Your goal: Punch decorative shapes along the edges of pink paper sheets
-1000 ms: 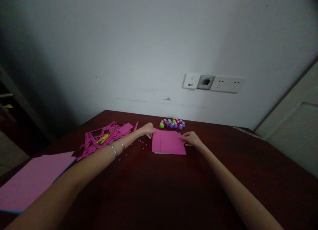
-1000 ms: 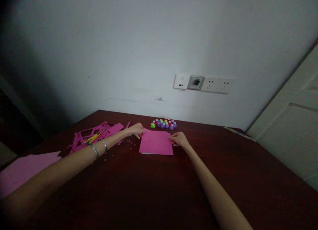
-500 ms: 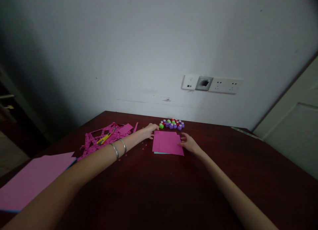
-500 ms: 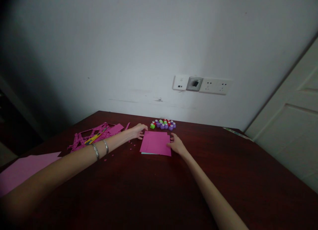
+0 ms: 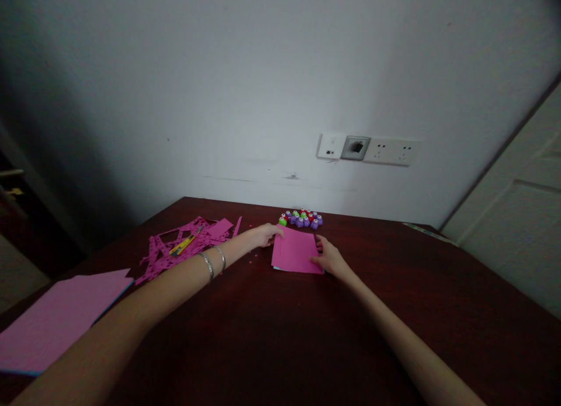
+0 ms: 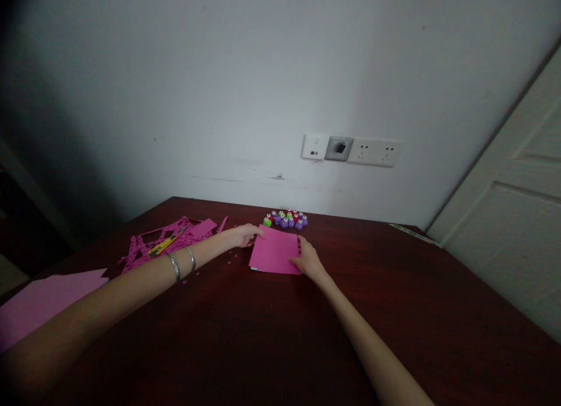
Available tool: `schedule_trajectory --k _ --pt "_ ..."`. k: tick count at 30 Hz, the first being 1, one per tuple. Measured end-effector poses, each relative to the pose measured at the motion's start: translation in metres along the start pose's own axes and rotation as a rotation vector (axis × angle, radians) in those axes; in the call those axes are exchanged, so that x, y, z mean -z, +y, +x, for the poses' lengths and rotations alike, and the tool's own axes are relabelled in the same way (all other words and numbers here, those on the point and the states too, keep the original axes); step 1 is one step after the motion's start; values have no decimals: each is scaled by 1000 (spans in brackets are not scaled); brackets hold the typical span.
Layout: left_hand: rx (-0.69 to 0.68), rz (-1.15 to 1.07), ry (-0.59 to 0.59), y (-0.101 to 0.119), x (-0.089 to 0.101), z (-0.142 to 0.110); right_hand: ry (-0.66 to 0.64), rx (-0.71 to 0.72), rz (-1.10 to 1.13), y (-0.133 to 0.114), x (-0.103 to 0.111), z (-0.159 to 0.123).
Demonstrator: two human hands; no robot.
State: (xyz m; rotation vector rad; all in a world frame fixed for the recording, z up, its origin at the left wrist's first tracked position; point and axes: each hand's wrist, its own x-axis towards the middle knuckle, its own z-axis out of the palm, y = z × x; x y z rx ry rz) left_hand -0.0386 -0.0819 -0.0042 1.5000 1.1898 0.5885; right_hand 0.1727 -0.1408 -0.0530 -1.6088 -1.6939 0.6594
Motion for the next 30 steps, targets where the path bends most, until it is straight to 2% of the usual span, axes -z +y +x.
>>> schedule_trajectory --k 5,10,14,18,21,27,30 --pt "9 -97 100 -9 -23 -8 88 -23 119 6 -3 -1" --pt "-98 -178 98 -7 -40 -20 146 -2 324 8 1 0" --pt "-296 -227 102 2 -38 -25 170 55 491 -1 13 4" --pt "-478 -249 219 8 -32 -23 214 138 593 -15 21 4" --pt "-499 -264 274 4 -33 -21 225 163 616 -17 18 1" --pt "-521 -375 283 -14 -39 -16 207 164 610 -7 9 -4" --pt "-558 -373 320 -12 -44 -17 224 158 574 -5 8 -2"
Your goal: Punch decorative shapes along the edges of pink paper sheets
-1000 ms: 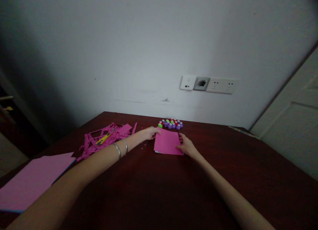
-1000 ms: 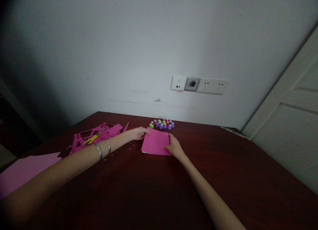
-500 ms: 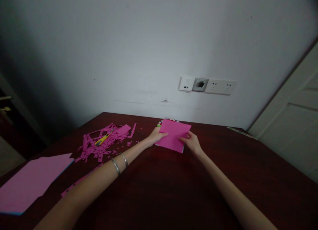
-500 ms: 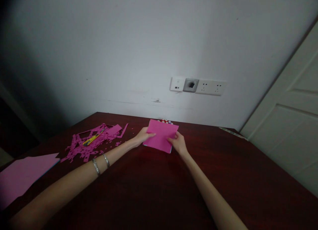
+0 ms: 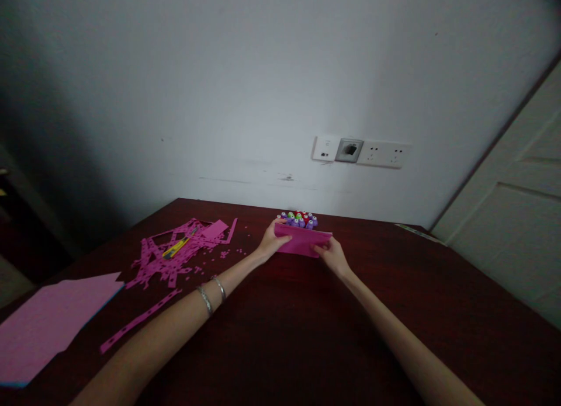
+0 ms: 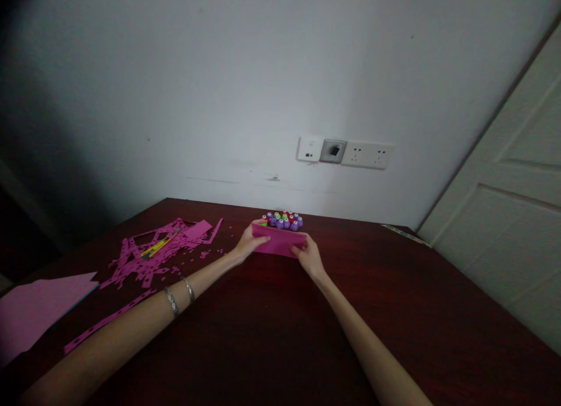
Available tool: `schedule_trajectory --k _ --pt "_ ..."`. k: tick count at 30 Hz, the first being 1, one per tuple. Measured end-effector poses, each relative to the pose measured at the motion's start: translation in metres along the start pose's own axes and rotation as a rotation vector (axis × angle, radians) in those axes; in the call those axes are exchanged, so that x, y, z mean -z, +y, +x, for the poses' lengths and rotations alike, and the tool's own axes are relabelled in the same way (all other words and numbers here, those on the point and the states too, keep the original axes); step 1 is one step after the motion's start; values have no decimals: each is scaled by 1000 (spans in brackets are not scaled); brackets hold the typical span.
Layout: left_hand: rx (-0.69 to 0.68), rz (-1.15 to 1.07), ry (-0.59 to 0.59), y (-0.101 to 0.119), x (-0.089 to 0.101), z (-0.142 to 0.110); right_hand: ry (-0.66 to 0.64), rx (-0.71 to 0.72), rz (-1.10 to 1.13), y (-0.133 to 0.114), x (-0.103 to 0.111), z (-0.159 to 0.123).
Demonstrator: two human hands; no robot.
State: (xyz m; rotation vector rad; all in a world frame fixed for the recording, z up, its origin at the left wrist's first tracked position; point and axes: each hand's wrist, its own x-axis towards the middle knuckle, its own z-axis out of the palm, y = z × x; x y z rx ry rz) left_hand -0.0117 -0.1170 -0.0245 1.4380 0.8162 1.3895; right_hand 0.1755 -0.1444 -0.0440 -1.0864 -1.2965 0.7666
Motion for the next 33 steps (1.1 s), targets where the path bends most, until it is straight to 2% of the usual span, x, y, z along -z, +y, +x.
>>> schedule_trajectory --k 7,16,26,33 --pt "-36 22 68 9 -16 -1 38 -9 -78 -7 -7 -2" --pt "44 64 76 -9 -7 -3 36 -8 -131 4 -3 -5" --pt "17 182 21 -7 -6 0 104 23 -167 2 -9 -11" --pt "-39 141 -28 -11 -1 -4 106 15 -172 4 -10 -19"
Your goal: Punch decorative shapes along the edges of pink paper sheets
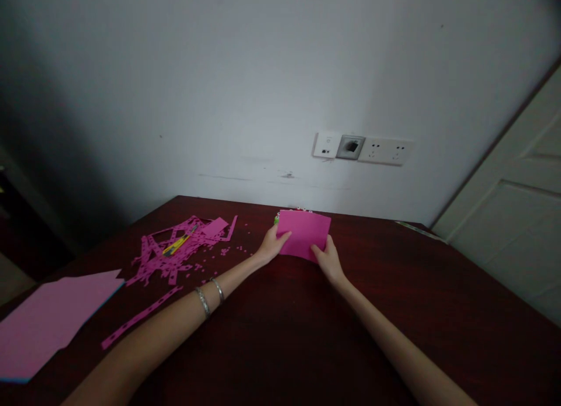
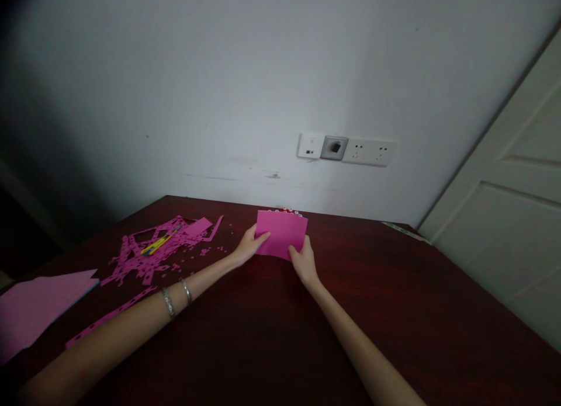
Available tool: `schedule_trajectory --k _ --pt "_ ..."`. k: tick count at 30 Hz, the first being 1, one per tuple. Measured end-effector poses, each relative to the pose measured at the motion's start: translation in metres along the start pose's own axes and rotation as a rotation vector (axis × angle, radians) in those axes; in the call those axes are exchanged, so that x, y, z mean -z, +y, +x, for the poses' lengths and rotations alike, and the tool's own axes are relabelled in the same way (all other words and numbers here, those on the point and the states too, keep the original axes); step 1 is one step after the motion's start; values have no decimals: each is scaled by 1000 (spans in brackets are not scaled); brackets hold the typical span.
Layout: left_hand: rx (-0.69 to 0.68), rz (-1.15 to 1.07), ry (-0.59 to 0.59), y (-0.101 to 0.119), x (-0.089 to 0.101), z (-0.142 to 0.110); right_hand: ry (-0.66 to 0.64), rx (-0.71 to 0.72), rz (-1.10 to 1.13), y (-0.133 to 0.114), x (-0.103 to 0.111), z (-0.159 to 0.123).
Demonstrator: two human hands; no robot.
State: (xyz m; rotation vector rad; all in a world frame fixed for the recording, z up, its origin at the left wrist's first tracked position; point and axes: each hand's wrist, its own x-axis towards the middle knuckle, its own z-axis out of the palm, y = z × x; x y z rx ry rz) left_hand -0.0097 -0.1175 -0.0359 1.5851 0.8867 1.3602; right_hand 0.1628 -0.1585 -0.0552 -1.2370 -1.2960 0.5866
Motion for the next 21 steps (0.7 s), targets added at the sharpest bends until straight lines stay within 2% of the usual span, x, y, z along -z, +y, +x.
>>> schedule_trajectory --k 5,11,16,21 --pt "-42 10 -44 -4 5 -9 -36 -8 14 10 5 -8" --pt "-103 144 -197 6 14 -16 -71 13 41 10 15 -9" --pt "-89 174 -217 2 19 -22 -89 19 38 11 17 -13" --pt "-91 158 -294 -2 25 -18 -105 26 32 10 19 -10"
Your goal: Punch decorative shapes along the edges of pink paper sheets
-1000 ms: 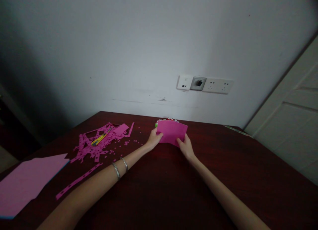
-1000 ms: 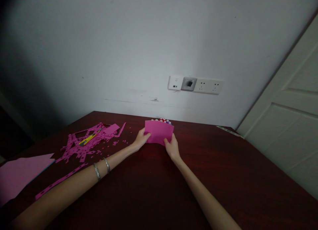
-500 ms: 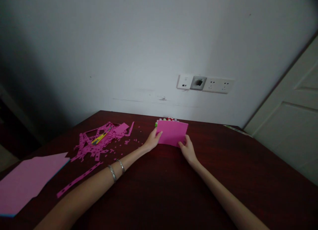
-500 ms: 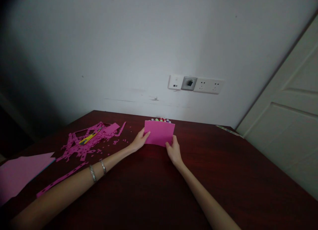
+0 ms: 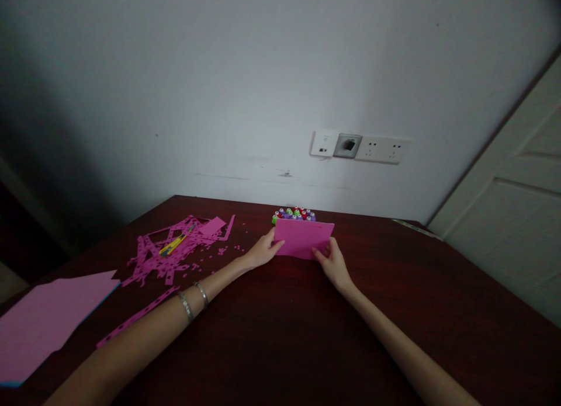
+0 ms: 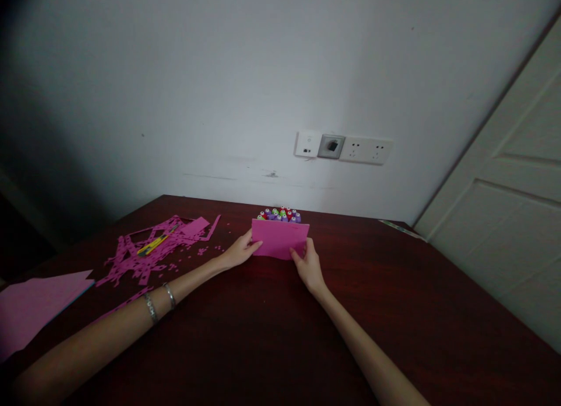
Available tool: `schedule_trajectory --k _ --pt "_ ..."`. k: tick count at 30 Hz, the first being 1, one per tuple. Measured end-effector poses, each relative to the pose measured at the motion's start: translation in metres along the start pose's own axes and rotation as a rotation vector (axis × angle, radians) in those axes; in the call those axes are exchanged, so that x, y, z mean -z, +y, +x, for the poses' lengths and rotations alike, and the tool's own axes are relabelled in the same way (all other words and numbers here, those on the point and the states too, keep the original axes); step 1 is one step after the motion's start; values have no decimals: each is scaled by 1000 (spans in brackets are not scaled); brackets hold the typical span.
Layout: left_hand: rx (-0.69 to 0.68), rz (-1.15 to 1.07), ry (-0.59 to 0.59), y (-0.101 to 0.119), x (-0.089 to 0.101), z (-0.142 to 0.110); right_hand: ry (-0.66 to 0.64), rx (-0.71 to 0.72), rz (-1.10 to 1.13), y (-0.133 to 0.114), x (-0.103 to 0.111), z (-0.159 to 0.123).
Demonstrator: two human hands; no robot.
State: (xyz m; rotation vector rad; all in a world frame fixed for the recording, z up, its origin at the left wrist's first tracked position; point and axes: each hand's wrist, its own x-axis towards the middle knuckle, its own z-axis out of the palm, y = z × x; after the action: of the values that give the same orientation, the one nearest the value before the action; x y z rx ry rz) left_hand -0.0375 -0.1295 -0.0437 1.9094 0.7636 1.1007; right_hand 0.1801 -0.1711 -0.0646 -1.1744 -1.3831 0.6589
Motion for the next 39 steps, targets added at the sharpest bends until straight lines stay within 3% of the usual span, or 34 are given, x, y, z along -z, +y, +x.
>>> schedule_trajectory --k 4,11,18,31,39 --pt "0 28 -47 0 4 4 -23 7 -6 -1 1 4" --pt "32 42 31 2 0 2 -9 15 -32 0 0 -1" --pt "-6 91 -1 2 -1 -3 -23 6 -20 4 0 -3" --pt "-50 203 -66 2 15 1 -53 37 -85 8 6 -1" --pt "-19 185 -79 2 4 -5 -47 72 -186 -7 3 -10"
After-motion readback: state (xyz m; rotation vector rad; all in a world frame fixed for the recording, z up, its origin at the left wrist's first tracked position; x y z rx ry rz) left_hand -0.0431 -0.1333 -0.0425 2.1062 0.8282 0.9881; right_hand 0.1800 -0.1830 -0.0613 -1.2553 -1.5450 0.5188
